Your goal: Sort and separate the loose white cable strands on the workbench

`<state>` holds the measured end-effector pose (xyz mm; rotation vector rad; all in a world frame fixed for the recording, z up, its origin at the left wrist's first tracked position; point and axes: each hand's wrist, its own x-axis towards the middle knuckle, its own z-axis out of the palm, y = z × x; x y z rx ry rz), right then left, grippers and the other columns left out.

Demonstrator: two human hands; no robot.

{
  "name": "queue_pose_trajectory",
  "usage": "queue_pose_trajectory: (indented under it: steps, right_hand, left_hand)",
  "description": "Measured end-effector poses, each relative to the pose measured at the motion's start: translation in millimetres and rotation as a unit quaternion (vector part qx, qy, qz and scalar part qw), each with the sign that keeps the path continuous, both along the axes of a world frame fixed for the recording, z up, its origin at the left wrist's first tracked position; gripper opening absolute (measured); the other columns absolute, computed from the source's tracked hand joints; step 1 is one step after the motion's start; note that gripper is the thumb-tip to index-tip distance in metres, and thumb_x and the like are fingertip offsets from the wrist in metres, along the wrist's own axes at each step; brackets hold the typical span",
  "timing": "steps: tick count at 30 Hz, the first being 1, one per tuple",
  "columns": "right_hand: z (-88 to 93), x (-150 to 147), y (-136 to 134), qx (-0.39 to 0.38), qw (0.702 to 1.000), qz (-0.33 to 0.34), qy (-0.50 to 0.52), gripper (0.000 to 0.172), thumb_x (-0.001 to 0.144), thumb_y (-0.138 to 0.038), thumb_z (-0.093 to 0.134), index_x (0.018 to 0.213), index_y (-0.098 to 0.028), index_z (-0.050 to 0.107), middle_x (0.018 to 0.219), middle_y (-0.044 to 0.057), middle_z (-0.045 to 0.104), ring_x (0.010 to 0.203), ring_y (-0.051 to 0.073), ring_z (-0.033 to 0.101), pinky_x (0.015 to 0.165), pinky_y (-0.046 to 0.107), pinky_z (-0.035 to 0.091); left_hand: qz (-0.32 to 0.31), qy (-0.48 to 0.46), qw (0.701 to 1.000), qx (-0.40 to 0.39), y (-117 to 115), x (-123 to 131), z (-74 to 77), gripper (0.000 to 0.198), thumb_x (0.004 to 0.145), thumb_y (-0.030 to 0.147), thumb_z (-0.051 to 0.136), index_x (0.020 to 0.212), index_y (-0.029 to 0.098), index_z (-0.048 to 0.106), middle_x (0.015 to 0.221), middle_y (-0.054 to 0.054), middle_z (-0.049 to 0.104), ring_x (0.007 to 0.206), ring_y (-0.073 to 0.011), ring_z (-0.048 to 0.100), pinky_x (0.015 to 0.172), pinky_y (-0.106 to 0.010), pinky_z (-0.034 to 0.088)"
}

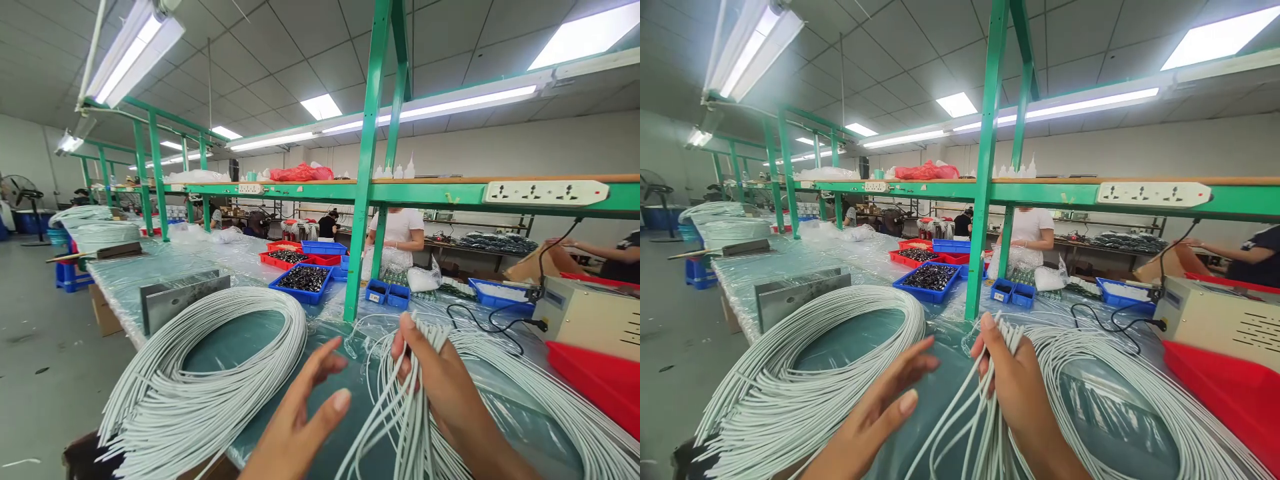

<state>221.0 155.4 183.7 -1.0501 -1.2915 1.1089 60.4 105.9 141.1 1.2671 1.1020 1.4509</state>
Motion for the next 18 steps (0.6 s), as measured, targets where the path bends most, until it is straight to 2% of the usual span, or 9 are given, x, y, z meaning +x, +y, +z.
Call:
queue_pose_trajectory:
  steps: [3,6,8,10,12,13,15,16,18]
  right_hand:
    - [28.5,-3,-2,0.074,0.997,0.007,-0.019,0.047,0.071,-0.062,0.049,0.056,-0.018,0.049,0.043,-0.005,0.044,0.038,0.007,0.042,0.04,0.019,0.034]
    - [49.7,-2,-3,0.104,0.994,0.008,-0.041,0.046,0.071,-0.063,0.048,0.058,-0.019,0.049,0.042,-0.004,0.045,0.039,0.009,0.043,0.039,0.02,0.034]
    - [58.4,3,-1,0.123,0.988,0.02,-0.087,0.045,0.073,-0.062,0.046,0.058,-0.019,0.048,0.043,-0.004,0.045,0.041,0.011,0.045,0.041,0.021,0.035]
    - [63.8,11,4,0.177,0.97,0.035,-0.161,0.041,0.076,-0.057,0.046,0.064,-0.019,0.053,0.056,-0.001,0.053,0.053,0.013,0.051,0.05,0.025,0.041]
    - [67.3,20,10,0.248,0.942,-0.003,-0.227,0.036,0.075,-0.052,0.052,0.091,-0.02,0.059,0.081,0.002,0.06,0.074,0.017,0.056,0.066,0.03,0.045]
    - [68.8,25,13,0.286,0.924,-0.051,-0.248,0.049,0.072,-0.05,0.057,0.112,-0.022,0.052,0.095,0.004,0.059,0.084,0.02,0.055,0.073,0.034,0.044]
    - [71.8,32,16,0.368,0.869,-0.176,-0.28,0.086,0.066,-0.049,0.064,0.136,-0.024,0.022,0.115,0.008,0.052,0.102,0.026,0.048,0.083,0.043,0.041]
    - [73.4,34,17,0.421,0.825,-0.224,-0.303,0.091,0.066,-0.048,0.064,0.138,-0.023,0.015,0.123,0.01,0.047,0.11,0.027,0.043,0.088,0.045,0.037]
    - [76.7,38,16,0.496,0.757,-0.224,-0.361,0.071,0.076,-0.043,0.056,0.136,-0.024,0.024,0.132,0.007,0.041,0.119,0.026,0.036,0.096,0.045,0.031]
  left_hand:
    - [-0.21,0.028,0.977,0.03,18,14,58.5,0.058,0.06,0.024,0.072,0.115,0.023,0.054,0.116,-0.008,0.057,0.112,-0.0239,0.048,0.095,-0.034,0.034]
    - [-0.397,-0.006,0.918,0.01,35,40,81.1,0.022,0.062,0.01,0.063,0.083,0.015,0.064,0.081,-0.006,0.064,0.081,-0.0188,0.059,0.079,-0.031,0.043]
    - [-0.396,-0.016,0.918,0.009,42,57,80.1,0.006,0.065,0.01,0.057,0.065,0.015,0.059,0.058,0.0,0.056,0.058,-0.0124,0.054,0.069,-0.028,0.043]
    - [-0.359,-0.018,0.933,0.006,46,69,74.1,0.016,0.069,0.015,0.052,0.055,0.018,0.047,0.044,0.006,0.042,0.042,-0.0084,0.043,0.056,-0.026,0.041]
    - [-0.34,-0.023,0.94,0.003,48,76,68.8,0.02,0.073,0.022,0.049,0.054,0.02,0.042,0.04,0.009,0.033,0.036,-0.0071,0.034,0.048,-0.024,0.038]
    - [-0.342,-0.021,0.939,0.006,49,77,67.3,0.019,0.074,0.025,0.048,0.056,0.02,0.044,0.04,0.009,0.032,0.036,-0.0071,0.033,0.047,-0.024,0.038]
    - [-0.354,-0.01,0.935,0.019,49,78,66.7,0.018,0.077,0.029,0.048,0.063,0.018,0.051,0.041,0.009,0.032,0.037,-0.0073,0.035,0.048,-0.023,0.04]
    - [-0.362,-0.003,0.932,0.023,49,78,67.4,0.019,0.077,0.031,0.048,0.066,0.017,0.053,0.041,0.009,0.031,0.037,-0.0074,0.036,0.049,-0.023,0.04]
    - [-0.373,0.014,0.927,0.027,50,77,69.5,0.021,0.078,0.032,0.048,0.066,0.016,0.054,0.042,0.009,0.031,0.038,-0.0074,0.037,0.05,-0.024,0.04]
